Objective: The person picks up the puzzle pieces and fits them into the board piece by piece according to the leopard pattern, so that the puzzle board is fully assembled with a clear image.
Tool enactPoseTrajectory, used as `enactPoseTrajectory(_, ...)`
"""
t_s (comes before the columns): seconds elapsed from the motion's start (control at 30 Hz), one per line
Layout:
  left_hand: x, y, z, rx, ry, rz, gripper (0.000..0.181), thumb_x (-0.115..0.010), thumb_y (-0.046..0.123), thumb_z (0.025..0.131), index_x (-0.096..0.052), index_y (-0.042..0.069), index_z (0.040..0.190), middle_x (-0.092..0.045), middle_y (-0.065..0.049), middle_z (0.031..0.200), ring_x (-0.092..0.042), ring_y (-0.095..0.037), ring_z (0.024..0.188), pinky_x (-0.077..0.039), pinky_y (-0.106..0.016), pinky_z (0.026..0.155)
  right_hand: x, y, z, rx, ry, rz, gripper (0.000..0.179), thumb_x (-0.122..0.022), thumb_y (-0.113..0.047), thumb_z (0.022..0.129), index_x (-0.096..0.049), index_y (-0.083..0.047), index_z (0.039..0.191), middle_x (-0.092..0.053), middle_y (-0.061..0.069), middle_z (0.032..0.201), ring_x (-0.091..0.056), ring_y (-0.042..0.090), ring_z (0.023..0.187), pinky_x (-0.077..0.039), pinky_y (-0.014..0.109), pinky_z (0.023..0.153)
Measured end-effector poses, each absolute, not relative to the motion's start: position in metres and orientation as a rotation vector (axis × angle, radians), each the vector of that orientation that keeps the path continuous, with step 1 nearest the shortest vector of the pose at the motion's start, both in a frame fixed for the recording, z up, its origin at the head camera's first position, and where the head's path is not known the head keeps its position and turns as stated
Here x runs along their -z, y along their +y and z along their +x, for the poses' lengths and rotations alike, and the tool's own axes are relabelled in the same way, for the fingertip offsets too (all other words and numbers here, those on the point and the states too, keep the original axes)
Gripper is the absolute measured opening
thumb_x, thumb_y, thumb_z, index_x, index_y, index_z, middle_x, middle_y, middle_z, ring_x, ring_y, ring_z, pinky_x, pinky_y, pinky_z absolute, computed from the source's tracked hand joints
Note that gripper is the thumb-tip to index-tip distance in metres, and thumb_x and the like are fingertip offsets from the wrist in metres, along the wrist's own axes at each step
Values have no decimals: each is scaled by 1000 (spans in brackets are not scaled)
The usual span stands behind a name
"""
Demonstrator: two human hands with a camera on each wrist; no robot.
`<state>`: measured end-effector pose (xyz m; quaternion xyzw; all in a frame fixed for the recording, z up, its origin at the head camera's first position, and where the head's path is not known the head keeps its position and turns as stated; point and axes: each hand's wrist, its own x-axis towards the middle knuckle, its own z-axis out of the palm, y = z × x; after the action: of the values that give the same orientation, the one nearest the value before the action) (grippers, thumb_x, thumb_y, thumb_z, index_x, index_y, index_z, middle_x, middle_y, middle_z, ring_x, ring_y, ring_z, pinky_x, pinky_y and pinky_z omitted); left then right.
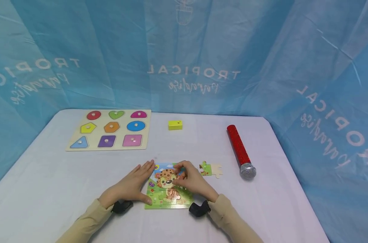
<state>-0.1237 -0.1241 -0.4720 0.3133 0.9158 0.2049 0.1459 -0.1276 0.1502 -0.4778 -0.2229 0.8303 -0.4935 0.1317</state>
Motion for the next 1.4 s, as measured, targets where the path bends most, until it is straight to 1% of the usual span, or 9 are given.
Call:
enactPoseTrajectory(0.07,473,-123,-123,-594,2634,899,127,-82,59,62,-19,-6,151,-13,-23,161,-13,-37,150,-13,-56,122,477,161,-129,1475,2449,-617,50,-71,-11,88,-47,-5,132,-57,19,111,-56,13,75,-49,25,61)
enactPoseTrajectory(0.2,474,-121,-121,-609,2623,884,128,-82,59,61,-18,-5,152,-12,-22,161,-12,-37,150,-12,-55,122,476,190,-130,1408,2671,-480,56,-75,-10,83,-51,-11,134,-54,16,119,-54,16,83,-48,22,66)
enactPoseTrajectory(0.33,475,-121,-120,-615,2615,869,128,-82,59,61,-19,-4,152,-12,-20,162,-12,-36,151,-11,-55,123,479,220,-128,1278,2822,-347,57,-78,-9,80,-54,-10,131,-56,14,119,-50,10,73,-45,19,59)
enactPoseTrajectory(0.47,476,-122,-119,-608,2614,866,129,-82,60,60,-18,-4,152,-12,-20,162,-11,-36,151,-10,-56,123,481,237,-127,1114,2897,-338,64,-81,-10,76,-53,-9,134,-61,11,119,-46,5,64,-42,17,56)
enactPoseTrajectory(0.63,477,-125,-120,-609,2639,864,130,-82,60,60,-18,-4,152,-12,-20,162,-12,-36,151,-11,-55,123,478,236,-133,1024,2907,-381,67,-81,-11,77,-51,-11,137,-63,7,114,-47,8,64,-43,18,58)
enactPoseTrajectory(0.8,478,-126,-121,-608,2631,870,130,-81,62,60,-18,-4,152,-12,-20,162,-12,-36,151,-11,-55,123,477,230,-134,994,2909,-334,56,-79,-9,78,-57,-12,129,-61,8,109,-47,12,72,-44,19,60)
enactPoseTrajectory(0.97,476,-125,-121,-606,2630,867,129,-82,61,60,-18,-5,152,-12,-21,161,-12,-37,150,-11,-55,122,475,223,-132,1209,2796,-304,33,-69,-8,87,-64,-14,119,-62,7,97,-48,9,63,-43,19,56)
enactPoseTrajectory(1.17,471,-125,-123,-594,2637,876,127,-82,59,62,-19,-6,152,-13,-22,161,-12,-37,150,-12,-56,122,470,198,-124,1451,2458,-459,28,-70,-9,87,-64,-3,114,-63,9,81,-47,3,58,-42,18,52)
enactPoseTrajectory(1.4,473,-123,-125,-600,2630,880,127,-82,59,62,-19,-6,152,-13,-22,161,-12,-37,150,-12,-56,122,476,183,-114,1290,2375,-566,20,-74,-17,85,-67,-15,104,-62,0,78,-49,4,62,-41,18,56)
